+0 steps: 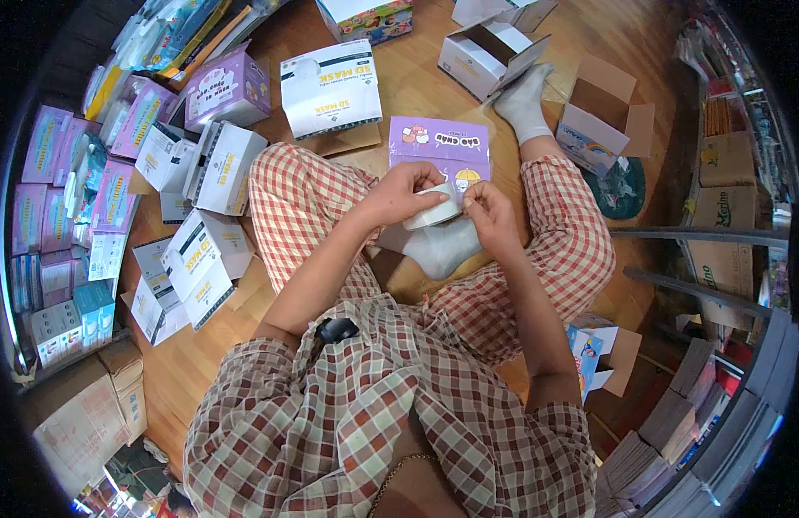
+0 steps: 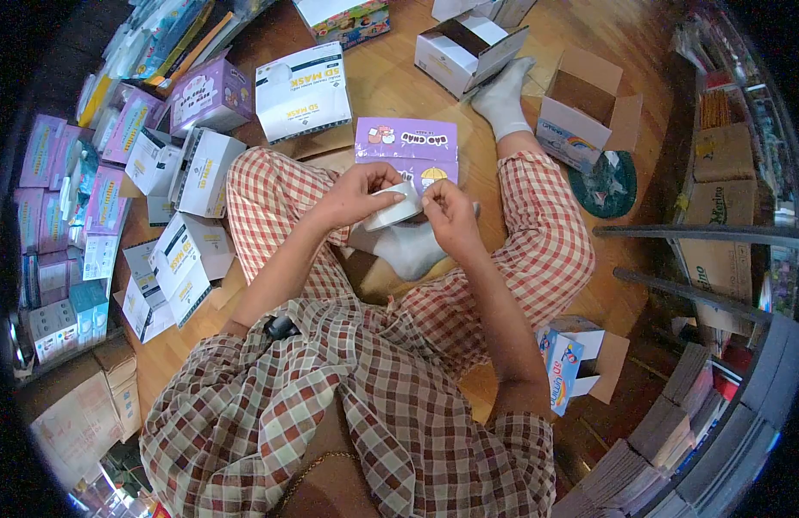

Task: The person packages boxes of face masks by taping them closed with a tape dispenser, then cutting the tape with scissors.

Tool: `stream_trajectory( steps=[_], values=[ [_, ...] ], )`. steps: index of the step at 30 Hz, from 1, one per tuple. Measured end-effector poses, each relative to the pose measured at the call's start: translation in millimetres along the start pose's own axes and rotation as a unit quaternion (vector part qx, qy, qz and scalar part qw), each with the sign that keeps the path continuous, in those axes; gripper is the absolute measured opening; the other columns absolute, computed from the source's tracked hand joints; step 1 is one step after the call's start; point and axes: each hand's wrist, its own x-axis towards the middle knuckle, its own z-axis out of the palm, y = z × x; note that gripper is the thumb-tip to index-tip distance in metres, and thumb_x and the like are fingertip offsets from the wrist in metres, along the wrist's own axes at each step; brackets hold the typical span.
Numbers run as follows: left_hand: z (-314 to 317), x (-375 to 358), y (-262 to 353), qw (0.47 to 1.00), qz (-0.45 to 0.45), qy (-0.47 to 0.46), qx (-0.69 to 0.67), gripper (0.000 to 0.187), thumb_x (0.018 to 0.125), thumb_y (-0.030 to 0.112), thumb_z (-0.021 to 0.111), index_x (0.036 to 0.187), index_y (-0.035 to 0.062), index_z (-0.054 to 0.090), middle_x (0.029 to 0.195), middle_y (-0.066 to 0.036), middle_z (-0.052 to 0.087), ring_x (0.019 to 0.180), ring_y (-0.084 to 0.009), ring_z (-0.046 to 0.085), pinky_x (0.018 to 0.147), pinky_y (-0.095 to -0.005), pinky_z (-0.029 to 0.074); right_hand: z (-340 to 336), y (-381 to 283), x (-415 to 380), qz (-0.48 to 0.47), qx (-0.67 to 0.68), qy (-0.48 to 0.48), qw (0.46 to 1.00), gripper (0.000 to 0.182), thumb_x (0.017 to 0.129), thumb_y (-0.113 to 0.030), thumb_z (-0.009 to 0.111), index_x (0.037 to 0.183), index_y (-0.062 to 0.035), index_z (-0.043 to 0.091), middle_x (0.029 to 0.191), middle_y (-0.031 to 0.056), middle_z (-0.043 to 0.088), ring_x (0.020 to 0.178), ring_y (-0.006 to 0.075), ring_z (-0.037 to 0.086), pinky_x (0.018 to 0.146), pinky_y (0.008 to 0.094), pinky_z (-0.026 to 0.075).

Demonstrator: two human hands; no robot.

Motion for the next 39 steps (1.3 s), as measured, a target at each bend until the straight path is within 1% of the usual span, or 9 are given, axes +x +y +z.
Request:
stream_trajectory(
  steps=[2, 9, 11, 18, 24, 29, 32, 36, 39],
  values=[
    [1.5, -3.4, -0.5, 1.000, 0.001, 0.013, 0.010, 0.023, 0.079, 0.010, 0.066, 0.097, -0.0014, 0.058, 0.081, -0.002, 0.060, 0.072, -0.0055, 0.054, 0.064, -0.0206, 0.045, 5.6, 0.5, -1.3, -0.028, 0.103, -0.018, 0.994, 0.004, 0.083, -0.004, 0.055, 0.081, -0.0018, 0.052, 0.070, -0.0035, 0.046, 0.063, 0.0027, 0.042, 0.054, 0.0190, 0.034],
    [11.2, -14.6, 13.3, 0.992, 0.023, 0.073, 0.104, 0.029, 0.070, 0.012, 0.069, 0.092, -0.0004, 0.055, 0.082, -0.006, 0.060, 0.077, -0.0105, 0.056, 0.067, -0.0249, 0.045, 3.8, -9.8, -3.0, 0.006, 0.062, -0.045, 0.997, 0.003, 0.084, -0.002, 0.053, 0.082, -0.0008, 0.051, 0.073, -0.0026, 0.047, 0.066, 0.0032, 0.043, 0.058, 0.0174, 0.035],
    [12.3, -11.9, 9.0, 0.983, -0.001, 0.106, 0.153, 0.032, 0.066, 0.013, 0.070, 0.090, 0.0004, 0.053, 0.081, -0.007, 0.060, 0.077, -0.0131, 0.056, 0.069, -0.0275, 0.046, 8.6, -12.5, -5.3, -0.042, 0.091, -0.040, 0.994, 0.003, 0.084, -0.001, 0.053, 0.083, -0.0003, 0.050, 0.076, -0.0015, 0.047, 0.069, 0.0035, 0.043, 0.060, 0.0178, 0.037],
    [13.6, -10.6, 0.6, 0.979, 0.002, 0.118, 0.168, 0.032, 0.065, 0.012, 0.069, 0.090, 0.0008, 0.051, 0.080, -0.008, 0.060, 0.078, -0.0116, 0.055, 0.068, -0.0276, 0.045, 5.5, -18.6, -5.8, -0.026, 0.090, -0.059, 0.994, 0.005, 0.084, -0.001, 0.054, 0.087, 0.0006, 0.051, 0.081, 0.0005, 0.049, 0.072, 0.0046, 0.046, 0.062, 0.0193, 0.039],
    [18.2, -15.7, 5.8, 0.992, 0.005, 0.078, 0.104, 0.037, 0.068, 0.016, 0.074, 0.092, 0.0000, 0.051, 0.077, -0.006, 0.057, 0.073, -0.0092, 0.051, 0.065, -0.0262, 0.043, 7.7, -34.1, 0.0, -0.073, -0.011, -0.018, 0.997, 0.012, 0.080, -0.003, 0.060, 0.089, 0.0006, 0.053, 0.078, 0.0053, 0.052, 0.072, 0.0110, 0.051, 0.064, 0.0239, 0.043],
    [16.6, -15.7, 7.3, 0.990, 0.017, 0.061, 0.124, 0.046, 0.065, 0.018, 0.079, 0.097, -0.0012, 0.052, 0.081, -0.005, 0.058, 0.076, -0.0091, 0.051, 0.067, -0.0256, 0.044, -0.6, -34.0, 2.5, -0.196, -0.203, -0.068, 0.957, 0.012, 0.072, -0.003, 0.064, 0.078, 0.0000, 0.053, 0.078, 0.0154, 0.052, 0.074, 0.0307, 0.052, 0.065, 0.0377, 0.042],
    [16.2, -14.7, 10.3, 0.986, 0.018, 0.059, 0.154, 0.047, 0.064, 0.018, 0.080, 0.096, -0.0012, 0.052, 0.081, -0.004, 0.058, 0.076, -0.0089, 0.050, 0.067, -0.0256, 0.044, 3.1, -37.5, 1.2, -0.239, -0.234, -0.048, 0.941, 0.012, 0.071, -0.002, 0.063, 0.076, -0.0002, 0.052, 0.076, 0.0167, 0.051, 0.073, 0.0343, 0.050, 0.064, 0.0416, 0.040],
    [14.9, -14.7, 11.1, 0.991, 0.013, 0.049, 0.125, 0.044, 0.065, 0.015, 0.079, 0.096, -0.0006, 0.052, 0.080, -0.004, 0.057, 0.077, -0.0075, 0.050, 0.066, -0.0245, 0.043, 5.3, -34.3, 3.1, -0.230, -0.244, -0.043, 0.941, 0.010, 0.072, 0.000, 0.060, 0.076, -0.0002, 0.051, 0.074, 0.0168, 0.049, 0.074, 0.0345, 0.050, 0.064, 0.0406, 0.040],
    [8.9, -13.5, 3.3, 0.996, 0.002, 0.004, 0.086, 0.039, 0.068, 0.011, 0.077, 0.095, 0.0004, 0.052, 0.081, -0.002, 0.057, 0.077, -0.0059, 0.051, 0.065, -0.0224, 0.043, 4.4, -27.7, 1.0, -0.198, -0.195, -0.049, 0.959, 0.008, 0.075, 0.000, 0.058, 0.078, 0.0008, 0.051, 0.073, 0.0146, 0.049, 0.069, 0.0292, 0.051, 0.062, 0.0353, 0.040]
  ],
)
